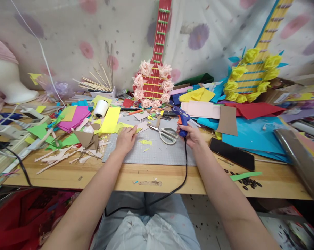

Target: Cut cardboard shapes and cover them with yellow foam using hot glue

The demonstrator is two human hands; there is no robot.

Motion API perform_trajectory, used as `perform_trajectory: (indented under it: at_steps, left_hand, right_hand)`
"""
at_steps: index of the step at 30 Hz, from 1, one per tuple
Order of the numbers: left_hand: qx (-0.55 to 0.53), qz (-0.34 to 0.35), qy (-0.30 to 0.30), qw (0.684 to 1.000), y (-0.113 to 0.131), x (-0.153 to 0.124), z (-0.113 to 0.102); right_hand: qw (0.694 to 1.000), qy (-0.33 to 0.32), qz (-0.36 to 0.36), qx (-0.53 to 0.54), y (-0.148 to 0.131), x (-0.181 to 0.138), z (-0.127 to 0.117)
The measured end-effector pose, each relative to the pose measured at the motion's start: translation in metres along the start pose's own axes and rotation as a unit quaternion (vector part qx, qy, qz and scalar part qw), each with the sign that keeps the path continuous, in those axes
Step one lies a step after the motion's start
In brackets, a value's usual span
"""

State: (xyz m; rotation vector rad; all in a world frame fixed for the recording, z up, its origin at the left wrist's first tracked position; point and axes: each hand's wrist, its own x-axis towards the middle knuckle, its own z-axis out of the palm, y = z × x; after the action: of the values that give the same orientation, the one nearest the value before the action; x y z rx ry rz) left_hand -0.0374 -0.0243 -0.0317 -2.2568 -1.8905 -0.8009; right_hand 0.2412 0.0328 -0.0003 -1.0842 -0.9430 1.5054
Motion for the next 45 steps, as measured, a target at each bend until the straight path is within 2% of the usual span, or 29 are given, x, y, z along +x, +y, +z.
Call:
perform_trajectory:
  at_steps: [4,10,13,21,24,27,36,45]
  left_hand:
    - [-0.004,-0.004,-0.012,1.0,0.005,0.0,-0.001]
    - [-0.006,-0.039,0.01,0.999,0.006,0.0,0.002]
    - [-0.008,-0.039,0.027,0.999,0.004,0.0,0.003]
    - [-0.015,-0.042,0.023,0.999,0.009,0.0,0.002]
    - [-0.015,-0.031,0.023,0.999,0.011,-0.001,0.001]
    - [0.003,-0.021,0.025,0.999,0.011,-0.001,0.002]
    - [0.06,-0.013,0.017,0.998,0.013,-0.001,0.002]
    - [0.07,-0.008,0.02,0.997,0.015,-0.001,0.001]
  right_hand:
    - [0.997,-0.06,0.002,-0.045,0.009,-0.004,0.007]
    - [0.979,-0.13,0.0,-0.154,0.016,-0.019,0.03]
    - [0.964,-0.15,-0.032,-0.218,0.02,-0.022,0.039]
    - [0.904,-0.069,-0.092,-0.413,0.027,-0.017,0.04]
    - [0.874,-0.053,-0.132,-0.464,0.026,-0.019,0.042]
    - [0.858,-0.042,-0.141,-0.493,0.024,-0.021,0.044]
    - [0.847,-0.031,-0.158,-0.507,0.024,-0.022,0.045]
    - [0.843,-0.039,-0.173,-0.507,0.025,-0.022,0.046]
